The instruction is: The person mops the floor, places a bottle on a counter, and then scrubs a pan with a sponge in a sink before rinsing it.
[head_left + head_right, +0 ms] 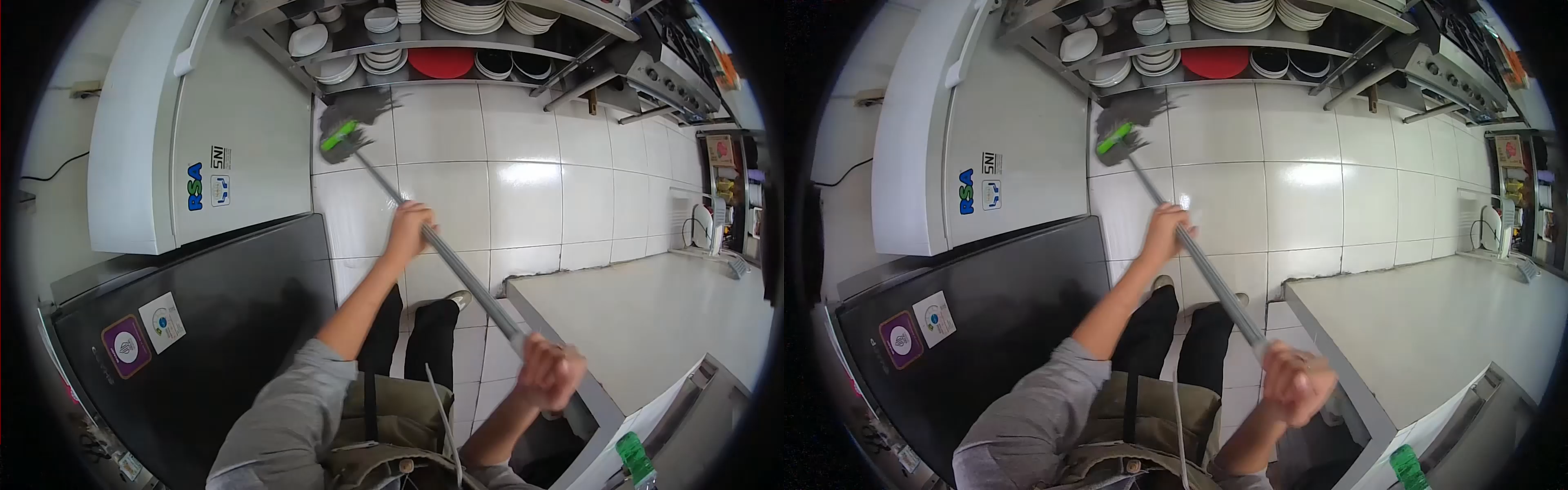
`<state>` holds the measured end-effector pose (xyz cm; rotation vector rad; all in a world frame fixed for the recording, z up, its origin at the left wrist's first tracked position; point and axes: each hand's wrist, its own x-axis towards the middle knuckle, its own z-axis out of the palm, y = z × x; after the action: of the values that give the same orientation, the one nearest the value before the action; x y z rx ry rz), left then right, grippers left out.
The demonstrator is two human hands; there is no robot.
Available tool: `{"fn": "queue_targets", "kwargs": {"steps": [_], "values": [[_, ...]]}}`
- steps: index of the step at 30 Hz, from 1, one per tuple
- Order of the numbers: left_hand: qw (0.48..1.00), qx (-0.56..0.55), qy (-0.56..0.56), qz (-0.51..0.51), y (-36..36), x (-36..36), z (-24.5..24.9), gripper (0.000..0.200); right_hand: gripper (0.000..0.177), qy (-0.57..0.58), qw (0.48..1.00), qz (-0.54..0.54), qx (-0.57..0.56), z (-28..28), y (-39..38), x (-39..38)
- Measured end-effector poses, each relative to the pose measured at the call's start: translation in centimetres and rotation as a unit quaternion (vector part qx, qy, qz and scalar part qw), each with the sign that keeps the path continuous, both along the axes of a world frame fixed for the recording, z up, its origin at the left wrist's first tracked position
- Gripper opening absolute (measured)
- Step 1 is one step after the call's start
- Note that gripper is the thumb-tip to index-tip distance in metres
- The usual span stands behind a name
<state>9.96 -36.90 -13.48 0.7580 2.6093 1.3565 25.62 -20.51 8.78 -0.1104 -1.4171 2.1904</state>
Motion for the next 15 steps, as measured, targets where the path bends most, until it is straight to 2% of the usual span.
{"fn": "queue_targets", "kwargs": {"steps": [2, 5, 7, 12, 15], "values": [[0.999, -0.04, -0.027, -0.025, -3.2, -0.8, -1.4, 0.02, 0.037, -0.011, 1.0, 0.007, -0.011, -1.5, -1.8, -0.9], [0.991, -0.098, -0.081, -0.049, -2.7, -1.5, -2.1, 0.019, 0.042, -0.048, 0.998, 0.017, 0.032, -1.8, -1.5, -0.5], [0.996, -0.057, 0.046, -0.045, 0.0, -1.3, -2.8, 0.023, 0.041, -0.03, 0.998, -0.044, 0.027, -2.1, 0.6, -0.1], [0.992, -0.017, 0.006, -0.125, 9.7, 1.6, -1.1, 0.021, 0.041, -0.034, 0.989, -0.139, 0.026, 1.3, 6.1, 5.1], [0.981, 0.02, -0.001, -0.192, 16.0, 2.3, -0.1, 0.022, 0.038, -0.037, 0.981, -0.173, 0.082, 3.9, 7.3, 7.5]]}}
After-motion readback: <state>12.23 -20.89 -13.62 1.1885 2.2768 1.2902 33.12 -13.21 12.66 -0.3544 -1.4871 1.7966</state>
